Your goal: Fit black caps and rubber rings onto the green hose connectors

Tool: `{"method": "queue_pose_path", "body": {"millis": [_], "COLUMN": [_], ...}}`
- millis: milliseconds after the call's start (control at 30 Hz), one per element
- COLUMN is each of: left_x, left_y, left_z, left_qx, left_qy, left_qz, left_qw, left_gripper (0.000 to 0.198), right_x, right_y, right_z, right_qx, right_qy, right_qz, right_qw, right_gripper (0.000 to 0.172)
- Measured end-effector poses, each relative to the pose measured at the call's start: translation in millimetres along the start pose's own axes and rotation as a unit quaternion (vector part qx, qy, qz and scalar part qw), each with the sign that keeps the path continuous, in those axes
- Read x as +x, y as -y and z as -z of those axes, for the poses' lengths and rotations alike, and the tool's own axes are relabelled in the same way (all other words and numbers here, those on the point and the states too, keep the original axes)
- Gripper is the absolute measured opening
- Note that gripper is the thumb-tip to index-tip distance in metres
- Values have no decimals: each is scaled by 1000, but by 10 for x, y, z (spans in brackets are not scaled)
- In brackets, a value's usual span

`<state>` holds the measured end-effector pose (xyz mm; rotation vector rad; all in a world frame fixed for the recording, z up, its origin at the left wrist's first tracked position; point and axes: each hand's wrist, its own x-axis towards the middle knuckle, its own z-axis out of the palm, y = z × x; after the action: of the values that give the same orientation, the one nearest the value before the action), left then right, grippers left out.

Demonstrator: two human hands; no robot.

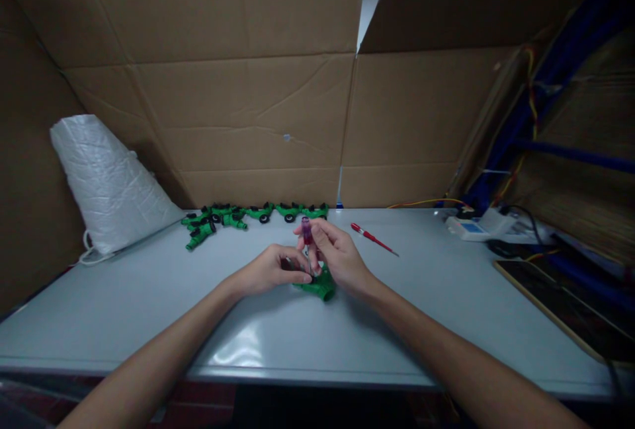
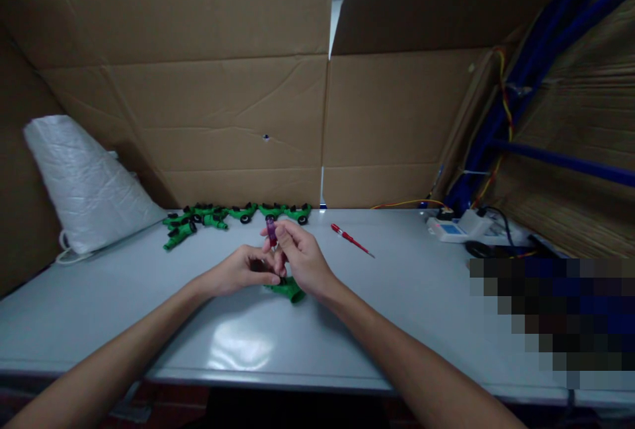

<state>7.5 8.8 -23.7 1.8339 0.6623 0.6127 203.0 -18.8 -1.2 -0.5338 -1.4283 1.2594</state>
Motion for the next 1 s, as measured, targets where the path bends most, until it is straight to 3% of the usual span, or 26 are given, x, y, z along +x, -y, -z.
{"method": "queue_pose_path", "body": {"millis": [1000], "left_x": [9], "left_y": [-16], "left_z": [-6], "left_qx": [-33], "left_qy": [25], "left_qz": [0], "left_qw": [999], "left_gripper": [30], "right_x": [-7], "right_y": [-16], "right_z": [21], "right_qx": [102], "right_qy": [11], "right_qz": [-75], "right_qw": [992], "right_gripper": [44]}}
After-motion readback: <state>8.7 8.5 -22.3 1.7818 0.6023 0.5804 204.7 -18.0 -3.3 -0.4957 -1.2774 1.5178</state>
